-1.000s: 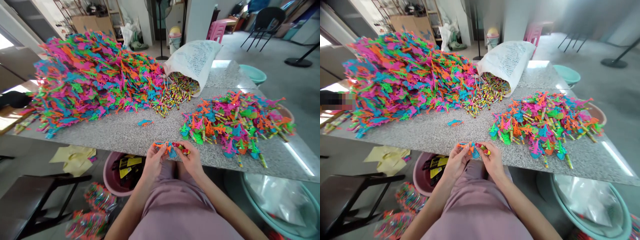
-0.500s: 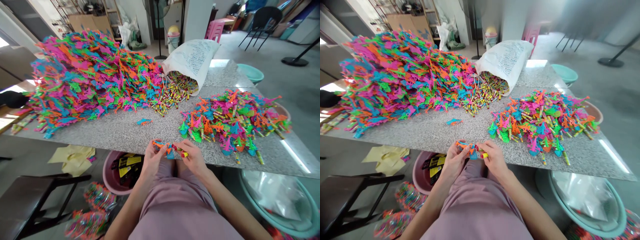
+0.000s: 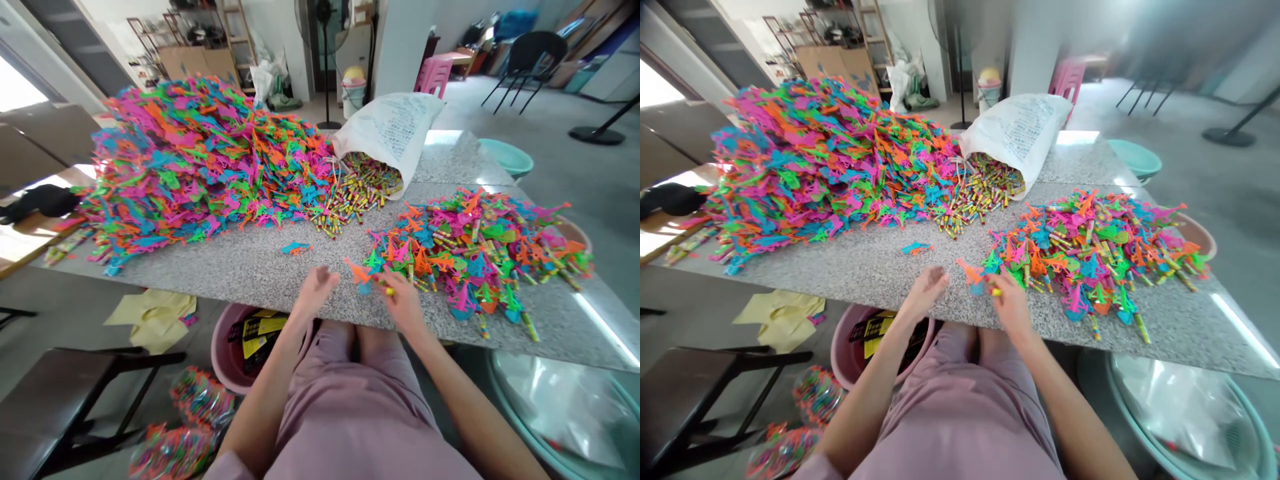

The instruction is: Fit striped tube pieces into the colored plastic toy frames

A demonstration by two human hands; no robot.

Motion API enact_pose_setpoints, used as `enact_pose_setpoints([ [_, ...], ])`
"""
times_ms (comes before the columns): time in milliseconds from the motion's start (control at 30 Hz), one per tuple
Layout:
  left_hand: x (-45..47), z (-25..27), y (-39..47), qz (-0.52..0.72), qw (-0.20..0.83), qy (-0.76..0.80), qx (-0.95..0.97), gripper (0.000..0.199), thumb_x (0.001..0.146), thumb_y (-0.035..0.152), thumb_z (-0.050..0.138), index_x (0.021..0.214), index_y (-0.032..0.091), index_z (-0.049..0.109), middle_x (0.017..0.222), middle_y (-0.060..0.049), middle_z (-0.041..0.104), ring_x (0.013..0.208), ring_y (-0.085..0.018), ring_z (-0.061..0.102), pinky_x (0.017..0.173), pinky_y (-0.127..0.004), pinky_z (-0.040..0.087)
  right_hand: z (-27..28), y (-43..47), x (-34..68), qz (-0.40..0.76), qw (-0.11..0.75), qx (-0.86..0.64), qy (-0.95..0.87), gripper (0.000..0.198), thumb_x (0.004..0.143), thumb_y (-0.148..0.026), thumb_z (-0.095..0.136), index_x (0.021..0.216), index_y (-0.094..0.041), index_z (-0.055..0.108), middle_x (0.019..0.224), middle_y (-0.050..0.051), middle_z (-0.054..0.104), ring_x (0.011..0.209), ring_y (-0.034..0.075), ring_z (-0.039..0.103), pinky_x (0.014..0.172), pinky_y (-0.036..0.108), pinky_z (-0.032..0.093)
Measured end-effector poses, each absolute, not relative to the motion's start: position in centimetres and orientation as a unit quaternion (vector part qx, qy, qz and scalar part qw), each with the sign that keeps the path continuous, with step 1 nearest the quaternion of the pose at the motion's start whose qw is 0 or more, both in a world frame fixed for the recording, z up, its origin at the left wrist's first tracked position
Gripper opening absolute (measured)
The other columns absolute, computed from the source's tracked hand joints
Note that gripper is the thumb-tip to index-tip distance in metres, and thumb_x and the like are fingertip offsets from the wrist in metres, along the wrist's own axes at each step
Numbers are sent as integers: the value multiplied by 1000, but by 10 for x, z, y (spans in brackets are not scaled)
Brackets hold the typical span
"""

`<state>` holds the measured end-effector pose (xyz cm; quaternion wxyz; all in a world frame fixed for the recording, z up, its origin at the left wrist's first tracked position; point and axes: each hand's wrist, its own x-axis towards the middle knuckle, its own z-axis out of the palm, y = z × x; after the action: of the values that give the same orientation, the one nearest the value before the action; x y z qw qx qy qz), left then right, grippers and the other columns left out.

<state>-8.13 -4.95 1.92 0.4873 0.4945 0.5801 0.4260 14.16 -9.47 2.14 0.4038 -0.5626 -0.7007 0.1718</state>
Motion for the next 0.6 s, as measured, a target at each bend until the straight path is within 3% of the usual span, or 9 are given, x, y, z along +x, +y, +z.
enact_pose_setpoints([
  [100, -116, 14, 1, 389, 182, 698, 573, 49, 79, 31, 64, 123, 14, 53, 133, -19, 50, 127, -33, 42, 102, -48, 35, 15, -80, 172, 46, 391, -639, -661, 49, 79, -10, 43, 125, -19, 58, 115, 12, 58, 107, 28, 53, 94, 47, 45],
  [200, -148, 13, 33, 304, 112, 700, 637, 46, 73, 29, 69, 117, 19, 61, 133, -16, 52, 132, -36, 35, 107, -51, 27, 11, -79, 175, -1, 411, -633, -656, 53, 80, -10, 44, 131, -21, 53, 124, 12, 51, 118, 28, 44, 100, 49, 40],
  [300, -158, 11, 36, 313, 150, 691, 634, 24, 77, 29, 64, 99, 20, 68, 107, -13, 67, 121, -32, 47, 104, -47, 30, 7, -86, 152, 66, 461, -609, -642, 43, 86, -17, 46, 127, -19, 58, 110, 13, 52, 103, 25, 53, 91, 45, 47],
  [400, -142, 10, 14, 390, 219, 701, 556, 24, 83, 36, 57, 91, 17, 68, 87, -11, 68, 99, -27, 60, 90, -41, 43, 7, -88, 121, 206, 491, -570, -625, 35, 88, -27, 52, 121, -18, 61, 94, 9, 60, 86, 21, 59, 83, 41, 50],
  [533, -96, 20, -39, 519, 554, 570, 314, 34, 68, 41, 74, 89, 14, 66, 81, -5, 66, 70, -15, 62, 69, -30, 52, 25, -85, 90, 355, 505, -517, -593, 25, 87, -34, 56, 105, -18, 65, 83, 5, 67, 73, 18, 61, 72, 33, 52],
  [600, -75, 31, -65, 534, 638, 498, 243, 35, 64, 34, 80, 88, 15, 65, 81, -3, 65, 68, -11, 62, 68, -27, 54, 38, -85, 84, 363, 505, -496, -606, 20, 88, -33, 56, 98, -19, 66, 86, 5, 67, 77, 17, 62, 72, 31, 51],
])
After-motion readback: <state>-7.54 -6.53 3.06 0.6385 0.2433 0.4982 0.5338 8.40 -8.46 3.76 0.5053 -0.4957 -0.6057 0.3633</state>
